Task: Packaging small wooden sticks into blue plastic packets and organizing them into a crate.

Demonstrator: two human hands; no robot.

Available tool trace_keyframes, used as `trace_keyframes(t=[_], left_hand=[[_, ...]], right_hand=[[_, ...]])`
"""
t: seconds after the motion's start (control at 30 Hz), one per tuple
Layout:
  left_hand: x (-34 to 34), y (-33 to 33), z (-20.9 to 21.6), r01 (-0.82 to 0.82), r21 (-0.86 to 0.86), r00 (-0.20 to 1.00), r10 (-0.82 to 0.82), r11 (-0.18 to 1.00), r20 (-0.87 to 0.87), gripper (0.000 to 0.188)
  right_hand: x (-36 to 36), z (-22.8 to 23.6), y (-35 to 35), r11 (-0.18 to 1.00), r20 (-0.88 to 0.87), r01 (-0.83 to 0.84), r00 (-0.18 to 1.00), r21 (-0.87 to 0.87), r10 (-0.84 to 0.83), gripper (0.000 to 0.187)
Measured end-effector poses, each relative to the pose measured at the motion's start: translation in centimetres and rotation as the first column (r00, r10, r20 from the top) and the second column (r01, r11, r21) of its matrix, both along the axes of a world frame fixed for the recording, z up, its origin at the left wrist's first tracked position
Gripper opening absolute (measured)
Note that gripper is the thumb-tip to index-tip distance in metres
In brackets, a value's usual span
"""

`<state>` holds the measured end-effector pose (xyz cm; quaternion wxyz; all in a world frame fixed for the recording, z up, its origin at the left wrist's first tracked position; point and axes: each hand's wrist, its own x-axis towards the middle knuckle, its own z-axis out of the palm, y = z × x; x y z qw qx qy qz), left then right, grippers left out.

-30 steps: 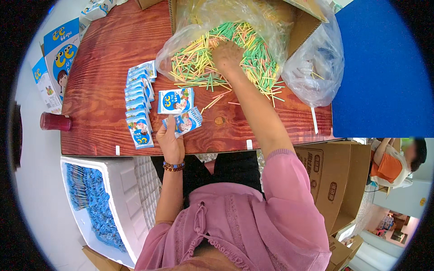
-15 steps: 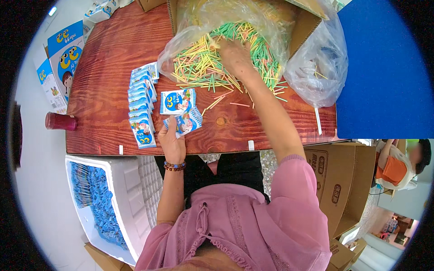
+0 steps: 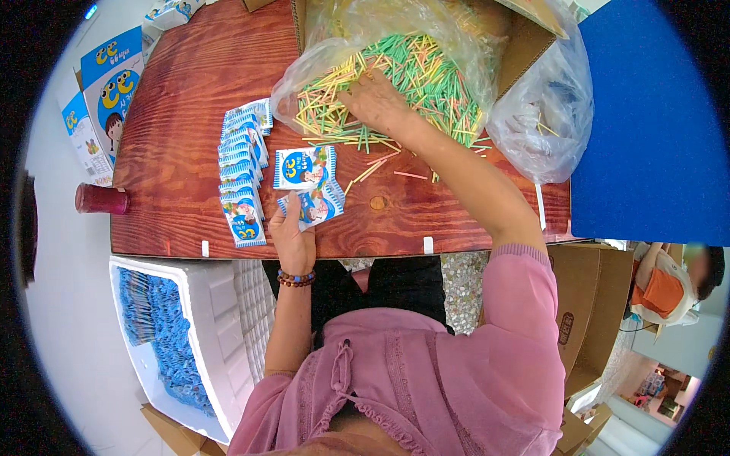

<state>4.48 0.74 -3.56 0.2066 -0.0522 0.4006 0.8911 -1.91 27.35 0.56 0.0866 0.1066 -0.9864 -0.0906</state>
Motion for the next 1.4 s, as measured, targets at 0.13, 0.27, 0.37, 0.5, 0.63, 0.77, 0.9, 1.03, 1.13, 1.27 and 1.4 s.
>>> trace_keyframes(t=[0.13, 0.27, 0.37, 0.5, 0.63, 0.77, 0.9, 1.03, 1.13, 1.27, 1.4], left_hand=[[0.0, 0.0, 0.0, -0.003, 0.012, 1.0, 0.003, 1.0, 0.007, 0.02], [-0.2, -0.3, -0.8, 0.034, 0.005, 0.999, -0.033, 0.999, -0.036, 0.02], [-0.2, -0.1, -0.7, 0.04, 0.011, 0.999, -0.04, 0.999, -0.018, 0.02], [-0.2, -0.1, 0.0, -0.024, 0.022, 0.999, 0.023, 0.999, 0.046, 0.019], [-0.2, 0.0, 0.0, -0.013, 0.014, 1.0, 0.013, 1.0, 0.027, 0.019], [-0.1, 0.5, 0.4, 0.004, 0.029, 1.0, -0.005, 1.0, 0.03, 0.018], [-0.1, 0.0, 0.7, -0.02, 0.003, 0.997, 0.02, 1.0, 0.068, 0.02], [-0.6, 0.2, 1.7, -0.024, 0.014, 0.992, 0.022, 1.0, 0.128, 0.022], [-0.7, 0.9, 1.9, -0.023, 0.039, 0.994, 0.019, 0.999, 0.105, 0.023], [-1.1, 1.7, 1.3, 0.017, 0.162, 0.996, -0.031, 0.987, 0.087, 0.024], [-0.7, 2.2, 2.0, -0.008, 0.192, 0.993, -0.014, 0.981, 0.116, 0.025]], right_hand=[[0.4, -0.7, 0.2, 0.994, -0.089, 0.065, 0.993, -0.09, -0.073, 0.024], [1.1, -1.5, 0.4, 0.941, -0.121, 0.163, 0.971, -0.296, -0.207, 0.031], [1.6, -3.1, 1.3, 0.881, -0.258, 0.145, 0.923, -0.45, -0.284, 0.031], [3.1, -1.1, -0.1, 0.331, 0.076, 0.187, 0.944, -0.925, -0.322, 0.032], [3.5, -1.4, 0.6, 0.088, 0.202, 0.246, 0.917, -0.965, -0.344, 0.032], [2.9, -5.1, 2.6, 0.383, -0.145, 0.075, 0.845, -0.921, -0.515, 0.032], [4.3, -0.9, -0.6, -0.364, 0.085, -0.031, 0.951, -0.931, -0.298, 0.031], [5.8, 0.2, -4.2, -0.555, 0.008, -0.17, 0.953, -0.814, -0.304, 0.027], [6.9, 2.1, -8.3, -0.577, -0.206, -0.365, 0.924, -0.73, -0.323, 0.021], [7.4, 2.9, -11.9, -0.608, -0.352, -0.487, 0.873, -0.627, -0.337, 0.016], [7.7, 3.2, -14.0, -0.557, -0.34, -0.485, 0.873, -0.675, -0.349, 0.014]])
